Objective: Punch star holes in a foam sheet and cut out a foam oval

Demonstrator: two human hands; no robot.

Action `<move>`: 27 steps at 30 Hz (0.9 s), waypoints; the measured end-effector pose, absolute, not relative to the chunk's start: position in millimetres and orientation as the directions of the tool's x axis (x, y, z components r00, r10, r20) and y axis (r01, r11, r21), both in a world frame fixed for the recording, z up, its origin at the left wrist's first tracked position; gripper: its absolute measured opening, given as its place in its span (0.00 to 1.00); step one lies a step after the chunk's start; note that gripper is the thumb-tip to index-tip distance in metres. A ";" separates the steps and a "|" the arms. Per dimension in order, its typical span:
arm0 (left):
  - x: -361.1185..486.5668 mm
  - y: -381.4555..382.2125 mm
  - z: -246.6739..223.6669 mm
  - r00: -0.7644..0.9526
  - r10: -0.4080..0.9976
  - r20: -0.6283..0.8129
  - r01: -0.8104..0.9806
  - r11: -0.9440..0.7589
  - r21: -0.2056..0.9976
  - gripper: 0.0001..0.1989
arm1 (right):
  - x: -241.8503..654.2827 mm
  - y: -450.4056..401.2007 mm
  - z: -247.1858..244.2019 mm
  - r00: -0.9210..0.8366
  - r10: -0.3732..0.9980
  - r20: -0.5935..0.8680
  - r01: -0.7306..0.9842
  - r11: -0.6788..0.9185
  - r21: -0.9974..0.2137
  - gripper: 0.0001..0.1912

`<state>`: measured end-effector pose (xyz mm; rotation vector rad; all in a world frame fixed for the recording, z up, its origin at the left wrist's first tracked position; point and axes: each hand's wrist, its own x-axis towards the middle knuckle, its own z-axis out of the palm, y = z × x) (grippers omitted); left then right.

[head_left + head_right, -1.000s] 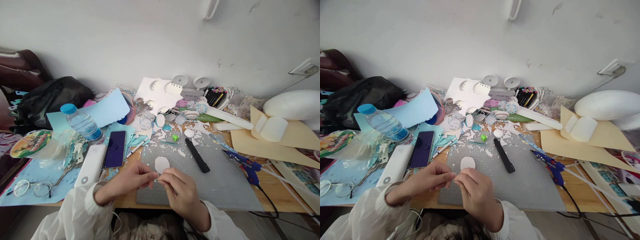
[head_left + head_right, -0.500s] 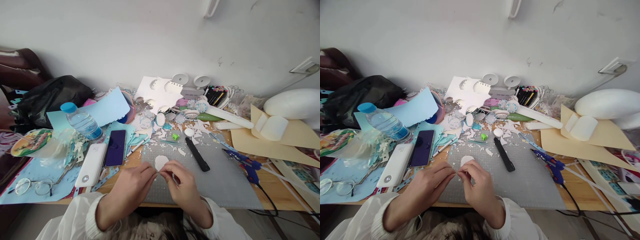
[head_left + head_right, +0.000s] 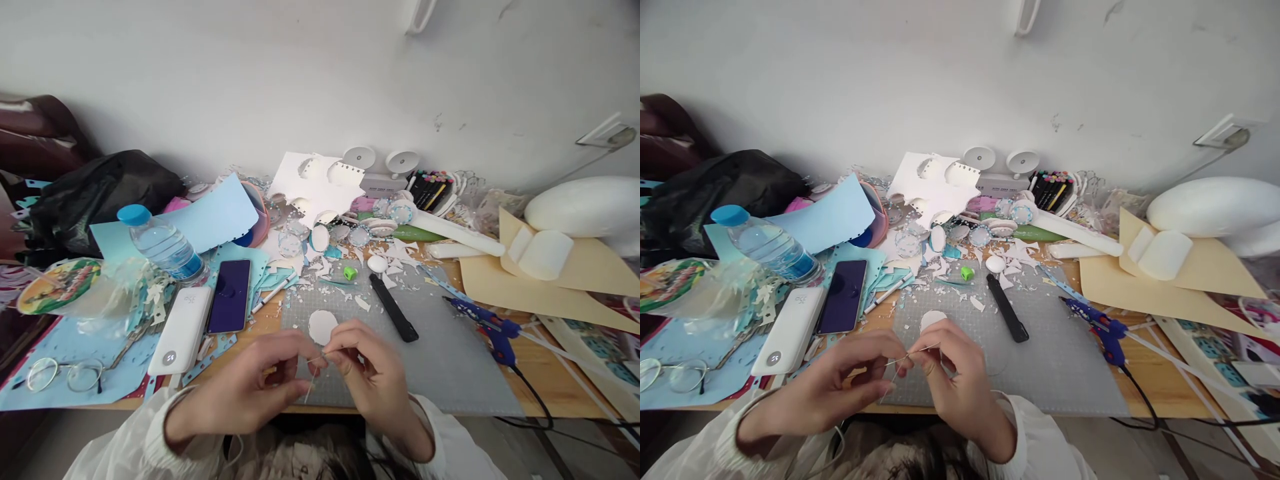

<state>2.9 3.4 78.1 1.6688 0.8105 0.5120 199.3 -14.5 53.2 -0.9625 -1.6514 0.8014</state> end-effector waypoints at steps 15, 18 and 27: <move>1.2 18.8 81.6 0.708 0.706 -0.013 0.164 -0.147 0.975 0.16 | 228.5 -9.9 63.9 -0.629 0.509 0.588 0.360 0.861 -0.359 0.17; -2.1 18.7 86.2 0.770 0.629 0.105 0.195 -0.389 0.900 0.13 | 234.9 -3.8 71.7 -0.635 0.648 0.421 0.261 0.693 -0.673 0.14; 3.9 19.3 87.7 0.793 0.599 0.112 0.324 -0.570 0.755 0.15 | 231.5 1.8 69.9 -0.664 0.686 0.297 0.467 0.691 -0.551 0.08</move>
